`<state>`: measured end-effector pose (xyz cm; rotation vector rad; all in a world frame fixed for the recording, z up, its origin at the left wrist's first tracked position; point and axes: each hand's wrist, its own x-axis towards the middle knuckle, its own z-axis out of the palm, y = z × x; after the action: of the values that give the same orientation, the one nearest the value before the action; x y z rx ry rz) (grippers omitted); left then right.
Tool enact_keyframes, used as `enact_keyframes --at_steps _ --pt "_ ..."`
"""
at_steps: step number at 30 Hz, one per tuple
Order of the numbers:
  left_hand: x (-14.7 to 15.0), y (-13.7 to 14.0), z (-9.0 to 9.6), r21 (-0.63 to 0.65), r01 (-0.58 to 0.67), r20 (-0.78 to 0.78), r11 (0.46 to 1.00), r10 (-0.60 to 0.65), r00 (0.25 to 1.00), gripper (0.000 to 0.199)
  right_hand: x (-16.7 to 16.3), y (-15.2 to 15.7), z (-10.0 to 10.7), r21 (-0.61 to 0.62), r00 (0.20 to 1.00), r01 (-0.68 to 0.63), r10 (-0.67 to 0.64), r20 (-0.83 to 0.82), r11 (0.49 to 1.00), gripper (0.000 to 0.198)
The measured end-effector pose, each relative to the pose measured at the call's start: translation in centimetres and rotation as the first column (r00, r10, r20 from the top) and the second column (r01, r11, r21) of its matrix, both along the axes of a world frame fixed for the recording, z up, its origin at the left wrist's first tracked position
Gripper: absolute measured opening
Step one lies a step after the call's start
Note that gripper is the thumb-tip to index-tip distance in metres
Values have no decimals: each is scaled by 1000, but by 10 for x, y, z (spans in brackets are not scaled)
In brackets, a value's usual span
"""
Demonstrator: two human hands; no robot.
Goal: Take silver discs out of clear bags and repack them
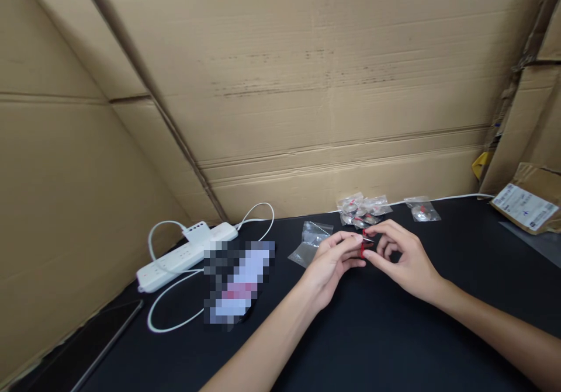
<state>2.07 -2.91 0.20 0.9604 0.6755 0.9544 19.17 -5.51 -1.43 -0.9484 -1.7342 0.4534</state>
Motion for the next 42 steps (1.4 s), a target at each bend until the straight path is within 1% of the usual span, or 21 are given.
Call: enact_keyframes --at_steps 8,13,18,21,24,28,30,32,33,35,39,40,42 --pt "2 -1 -1 -6 32 -12 999 -32 999 19 1 0 0 -5 999 14 -13 45 1000 23" --pt "3 -1 -4 7 72 -9 997 -72 997 18 -1 -1 4 -18 996 34 -33 83 999 16" --pt "5 -3 -5 15 85 -1 996 -85 996 18 -1 -3 4 15 986 71 -72 148 997 15" --pt "6 -5 -5 8 87 0 996 -87 996 18 -1 -3 2 56 971 115 -124 205 992 15" --pt "7 -6 -6 -2 80 6 997 -80 997 18 -1 -4 1 109 934 169 -194 301 980 13" --pt "8 -8 -8 -27 70 7 997 -70 998 17 -2 -4 1 185 846 235 -295 444 954 12" --pt "9 -9 -8 -28 70 6 997 -70 998 16 -2 -5 1 206 804 256 -326 498 945 14" --pt "10 -9 -8 -27 69 3 997 -69 998 15 -3 -5 2 206 780 263 -333 530 943 15" --pt "10 -9 -9 -26 69 1 997 -69 998 15 -3 -6 2 197 782 262 -327 530 945 16" --pt "9 -9 -8 -31 72 5 997 -72 997 16 -3 -6 3 162 821 246 -294 489 956 16" --pt "9 -7 -6 -91 79 55 993 -75 996 18 -3 -5 3 106 952 105 -131 277 989 14" --pt "9 -7 -4 -117 82 79 990 -73 994 19 -3 -5 4 110 971 74 -97 220 991 13" --pt "9 -8 -1 -172 94 132 981 -71 989 20 -3 -4 4 127 989 59 -75 127 990 14"
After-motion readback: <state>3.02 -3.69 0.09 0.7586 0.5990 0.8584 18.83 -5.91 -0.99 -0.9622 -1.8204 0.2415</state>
